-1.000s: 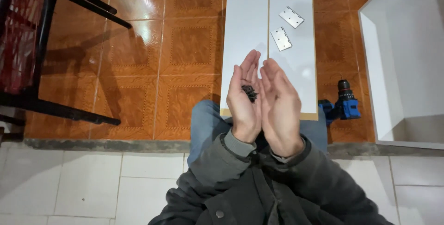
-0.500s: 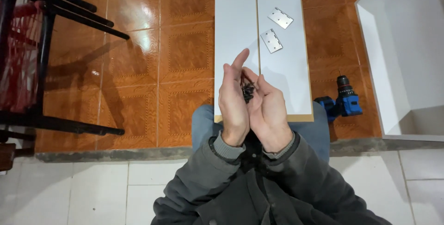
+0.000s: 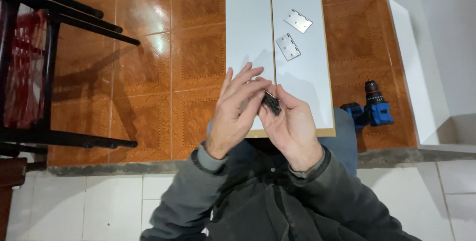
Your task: The person sits on the floor and attaches metal hinges to white cabinet doors using a cordless drill. They position the hinges, insert screws, and tighten them to secure the hardware.
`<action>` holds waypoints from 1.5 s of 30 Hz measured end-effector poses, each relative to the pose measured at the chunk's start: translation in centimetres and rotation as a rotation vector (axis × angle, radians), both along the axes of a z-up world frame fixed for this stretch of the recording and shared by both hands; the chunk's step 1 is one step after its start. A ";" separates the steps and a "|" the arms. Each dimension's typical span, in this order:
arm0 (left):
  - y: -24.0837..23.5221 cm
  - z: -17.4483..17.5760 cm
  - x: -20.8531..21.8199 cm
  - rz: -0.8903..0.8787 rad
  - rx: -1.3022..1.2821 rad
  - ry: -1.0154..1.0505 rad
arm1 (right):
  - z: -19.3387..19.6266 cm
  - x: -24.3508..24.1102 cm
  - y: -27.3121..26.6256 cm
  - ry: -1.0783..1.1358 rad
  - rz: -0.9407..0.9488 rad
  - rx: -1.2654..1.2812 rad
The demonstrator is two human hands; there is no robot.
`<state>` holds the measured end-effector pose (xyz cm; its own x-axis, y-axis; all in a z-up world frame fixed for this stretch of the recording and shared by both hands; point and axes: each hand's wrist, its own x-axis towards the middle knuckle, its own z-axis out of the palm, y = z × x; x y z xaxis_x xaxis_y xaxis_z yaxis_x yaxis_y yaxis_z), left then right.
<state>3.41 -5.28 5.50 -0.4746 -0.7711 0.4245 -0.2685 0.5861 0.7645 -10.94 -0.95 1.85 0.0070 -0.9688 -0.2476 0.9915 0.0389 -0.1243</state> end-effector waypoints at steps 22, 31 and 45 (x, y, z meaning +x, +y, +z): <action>-4.2 3.5 -0.1 -0.420 -0.703 -0.792 | -0.2 -0.4 0.4 0.003 0.102 0.099; -5.6 1.9 1.0 -0.206 -0.378 -0.320 | 2.5 -0.6 -0.6 0.124 0.071 0.162; -3.5 -4.7 5.5 0.077 0.276 0.410 | -2.9 -5.6 -25.2 1.754 -0.222 -0.259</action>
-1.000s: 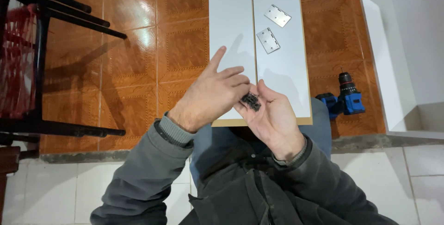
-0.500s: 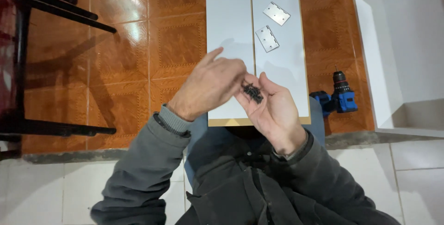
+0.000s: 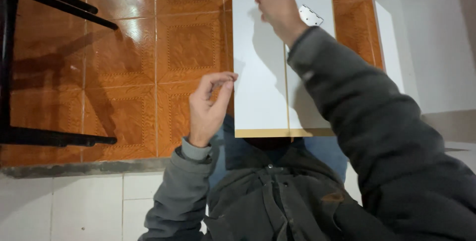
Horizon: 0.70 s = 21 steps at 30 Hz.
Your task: The person sits on the floor and attaches metal hinges to white cabinet doors using a cordless drill. They position the hinges, insert screws, and tighten them to secure the hardware.
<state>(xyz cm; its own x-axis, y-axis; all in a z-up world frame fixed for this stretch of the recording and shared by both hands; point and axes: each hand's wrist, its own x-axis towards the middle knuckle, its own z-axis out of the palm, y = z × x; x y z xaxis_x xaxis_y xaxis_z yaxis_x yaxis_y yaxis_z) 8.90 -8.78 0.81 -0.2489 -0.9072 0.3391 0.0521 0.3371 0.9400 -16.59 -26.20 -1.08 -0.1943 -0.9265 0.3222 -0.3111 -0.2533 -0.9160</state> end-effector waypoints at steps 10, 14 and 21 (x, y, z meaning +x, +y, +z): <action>0.7 -3.2 2.3 0.006 0.091 0.141 | -4.1 0.1 -4.7 0.752 -0.255 -0.303; 1.3 -3.5 2.5 0.019 0.086 0.134 | -4.0 0.3 -4.6 0.816 -0.313 -0.305; 1.7 -3.4 3.0 0.031 0.091 0.154 | -4.1 0.9 -5.6 0.955 -0.385 -0.175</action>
<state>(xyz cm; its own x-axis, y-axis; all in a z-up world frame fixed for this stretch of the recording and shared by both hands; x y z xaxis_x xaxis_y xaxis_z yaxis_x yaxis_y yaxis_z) 11.95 -7.06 -2.56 -0.1721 -0.9423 0.2870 0.1891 0.2543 0.9484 -15.70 -31.78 -5.14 -0.0605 -0.7814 0.6211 -0.9744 -0.0887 -0.2064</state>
